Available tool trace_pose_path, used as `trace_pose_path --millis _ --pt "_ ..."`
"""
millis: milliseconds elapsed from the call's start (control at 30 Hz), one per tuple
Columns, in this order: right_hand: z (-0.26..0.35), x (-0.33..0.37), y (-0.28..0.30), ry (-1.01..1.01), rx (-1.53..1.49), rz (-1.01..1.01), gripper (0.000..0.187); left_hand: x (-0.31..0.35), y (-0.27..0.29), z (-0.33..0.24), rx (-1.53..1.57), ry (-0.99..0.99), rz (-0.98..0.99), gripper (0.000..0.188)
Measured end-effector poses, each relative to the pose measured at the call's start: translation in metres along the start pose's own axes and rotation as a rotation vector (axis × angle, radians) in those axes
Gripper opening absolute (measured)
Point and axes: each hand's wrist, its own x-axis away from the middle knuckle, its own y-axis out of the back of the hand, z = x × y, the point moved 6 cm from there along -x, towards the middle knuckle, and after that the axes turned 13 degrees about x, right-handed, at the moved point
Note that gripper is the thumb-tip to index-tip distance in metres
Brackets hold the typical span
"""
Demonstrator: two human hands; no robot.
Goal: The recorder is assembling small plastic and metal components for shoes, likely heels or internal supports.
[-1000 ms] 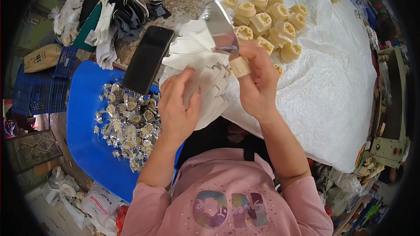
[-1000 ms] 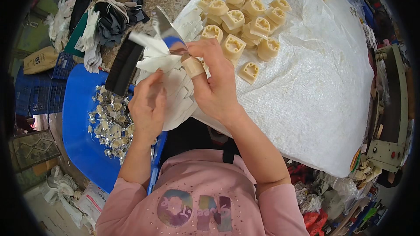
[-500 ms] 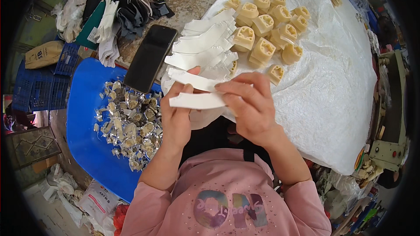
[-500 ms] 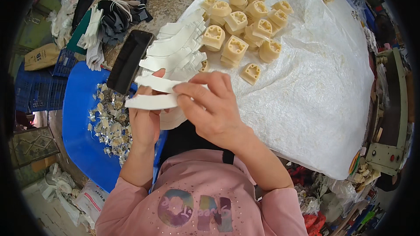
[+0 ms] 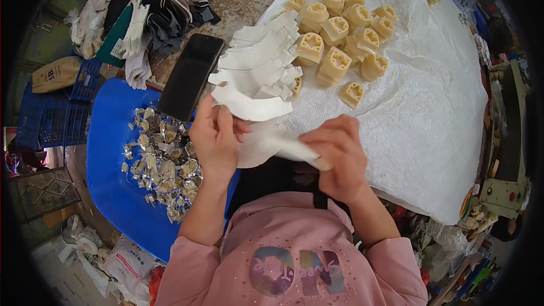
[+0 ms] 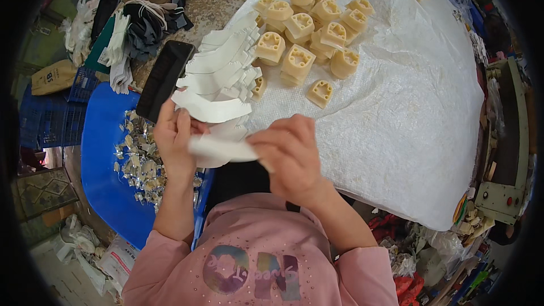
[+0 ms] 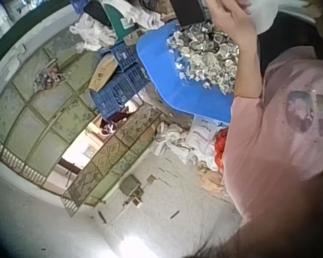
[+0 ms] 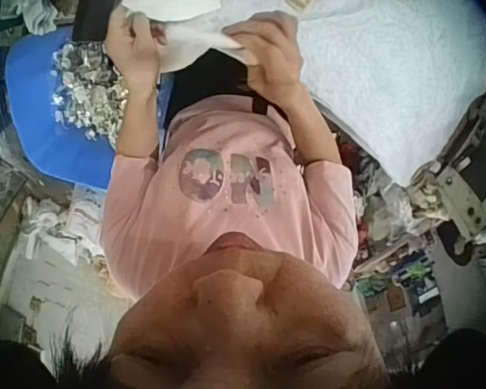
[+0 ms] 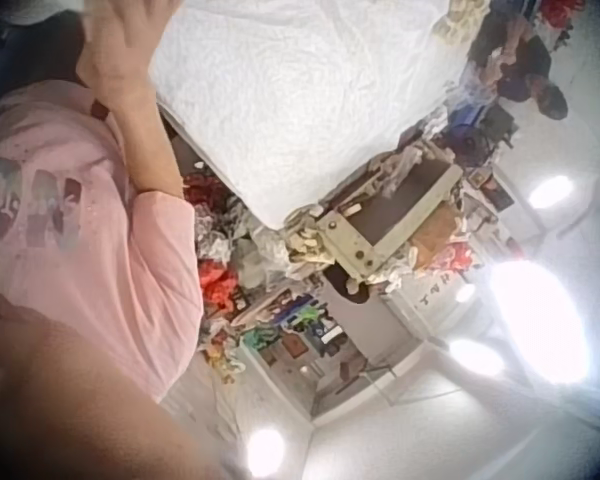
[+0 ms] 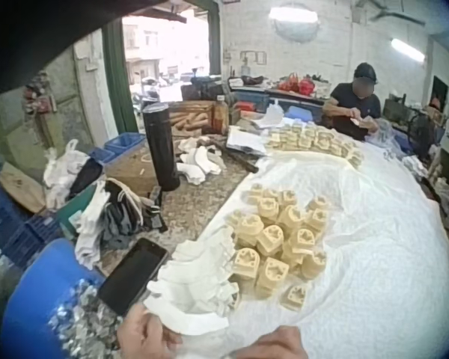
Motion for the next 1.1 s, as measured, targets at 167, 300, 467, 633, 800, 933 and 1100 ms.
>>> trace_pose_path --millis 167,300,467,633,800,933,1100 --pt "-0.021 0.005 0.011 -0.104 0.009 -0.088 0.025 0.002 0.013 -0.014 -0.529 -0.239 -0.076 0.042" --pt "-0.024 0.004 0.014 -0.085 0.201 -0.049 0.025 0.014 -0.011 -0.043 -0.997 -0.716 0.030 0.036" --pt "-0.012 0.005 0.018 0.030 0.438 0.005 0.019 0.044 -0.050 -0.031 -0.360 -0.301 0.508 0.031" --pt "-0.006 0.004 0.015 0.008 0.290 0.196 0.022 0.051 -0.084 0.021 -0.091 0.196 0.495 0.042" --pt "-0.080 0.018 0.031 -0.271 0.239 0.118 0.028 0.042 -0.082 0.040 0.390 0.389 0.353 0.038" --pt "-0.107 0.020 0.021 -0.312 0.410 0.265 0.033 0.042 -0.086 0.044 0.428 0.444 0.360 0.034" --pt "-0.123 0.030 0.034 -0.526 0.173 0.076 0.034 0.041 -0.089 0.044 0.439 0.441 0.361 0.031"
